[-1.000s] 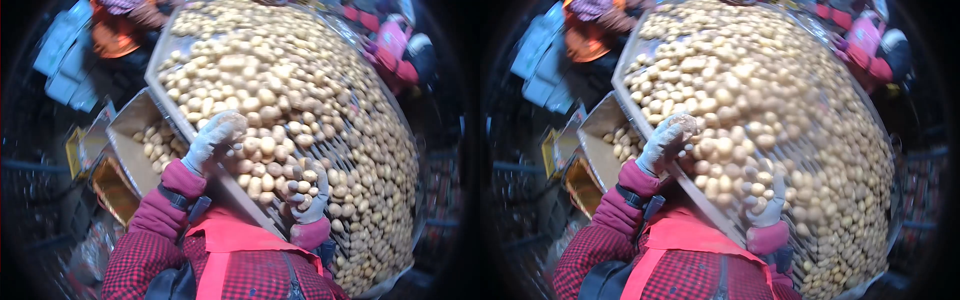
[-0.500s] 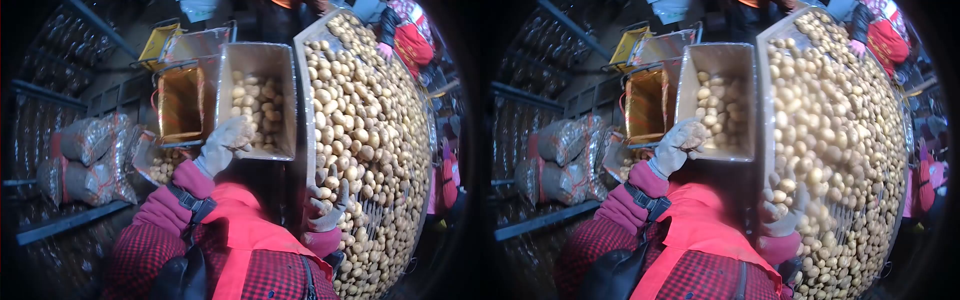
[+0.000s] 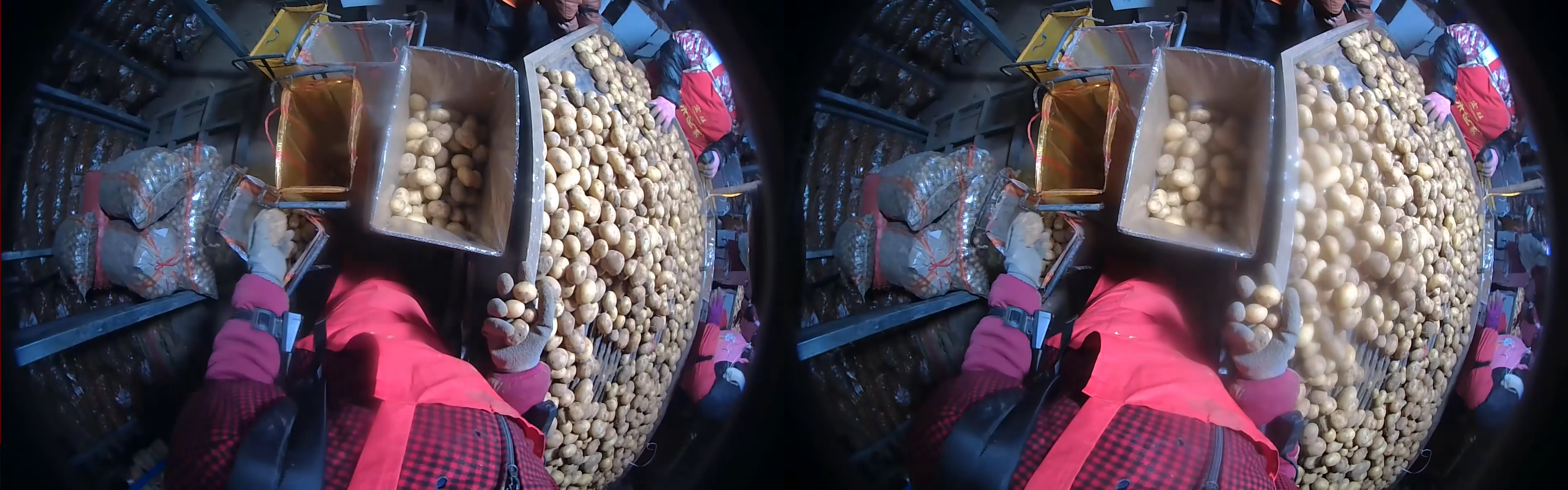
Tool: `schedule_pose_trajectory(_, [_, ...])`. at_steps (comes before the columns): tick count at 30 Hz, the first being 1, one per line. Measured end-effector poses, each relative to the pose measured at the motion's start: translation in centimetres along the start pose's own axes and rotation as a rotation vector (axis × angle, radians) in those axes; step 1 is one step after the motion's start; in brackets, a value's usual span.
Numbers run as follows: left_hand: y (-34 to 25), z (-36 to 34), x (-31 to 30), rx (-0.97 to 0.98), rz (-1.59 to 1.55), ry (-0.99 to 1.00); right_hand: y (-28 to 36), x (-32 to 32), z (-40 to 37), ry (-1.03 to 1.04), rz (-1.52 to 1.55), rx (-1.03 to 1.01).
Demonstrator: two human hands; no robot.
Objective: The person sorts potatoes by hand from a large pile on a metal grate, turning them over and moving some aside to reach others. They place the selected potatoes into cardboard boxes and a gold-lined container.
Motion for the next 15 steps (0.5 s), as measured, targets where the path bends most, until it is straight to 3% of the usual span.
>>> schedule_pose_trajectory(2, [4.0,7.6,-5.9,0.336,-0.069,-0.014,0.1,-0.2,0.3,0.005,0.042,0.019])
schedule_pose_trajectory(3, [4.3,8.9,-7.8,0.382,0.057,0.04,0.1,-0.2,0.4,0.002,0.037,0.021])
schedule_pose_trajectory(6, [1.5,4.1,-6.5,0.419,0.323,-0.078,0.5,-0.5,0.8,-0.014,0.043,0.0])
schedule_pose_trajectory(8, [-2.4,0.5,-1.7,0.605,0.416,-0.152,0.5,-0.7,1.3,0.029,0.116,0.07])
schedule_pose_trajectory(9, [-4.1,-1.1,1.0,0.692,0.427,-0.165,0.7,-0.2,0.9,-0.002,-0.011,0.0])
schedule_pose_trajectory(10, [-6.0,-1.8,4.0,1.008,0.548,-0.056,0.8,0.2,0.5,-0.048,-0.134,-0.067])
schedule_pose_trajectory(12, [-7.0,-3.0,9.3,0.978,0.373,-0.037,0.8,0.7,-0.2,-0.047,-0.15,-0.081])
schedule_pose_trajectory(13, [-8.6,-5.9,13.1,1.163,0.441,0.033,1.1,0.9,-1.1,-0.026,-0.242,-0.142])
schedule_pose_trajectory(14, [-9.9,-9.7,16.6,1.354,0.5,0.093,1.2,1.0,-1.6,-0.047,-0.122,-0.07])
schedule_pose_trajectory(15, [-10.4,-12.7,20.0,1.45,0.498,0.165,1.4,0.4,-2.1,0.037,-0.133,-0.15])
Point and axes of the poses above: each hand's wrist, its own z-axis towards the middle knuckle, its own x-axis out of the palm, y = z × x, the point moved 5 cm from there along z, towards the middle knuckle, and after that the axes turned 14 degrees about -y, right-handed, at the moved point
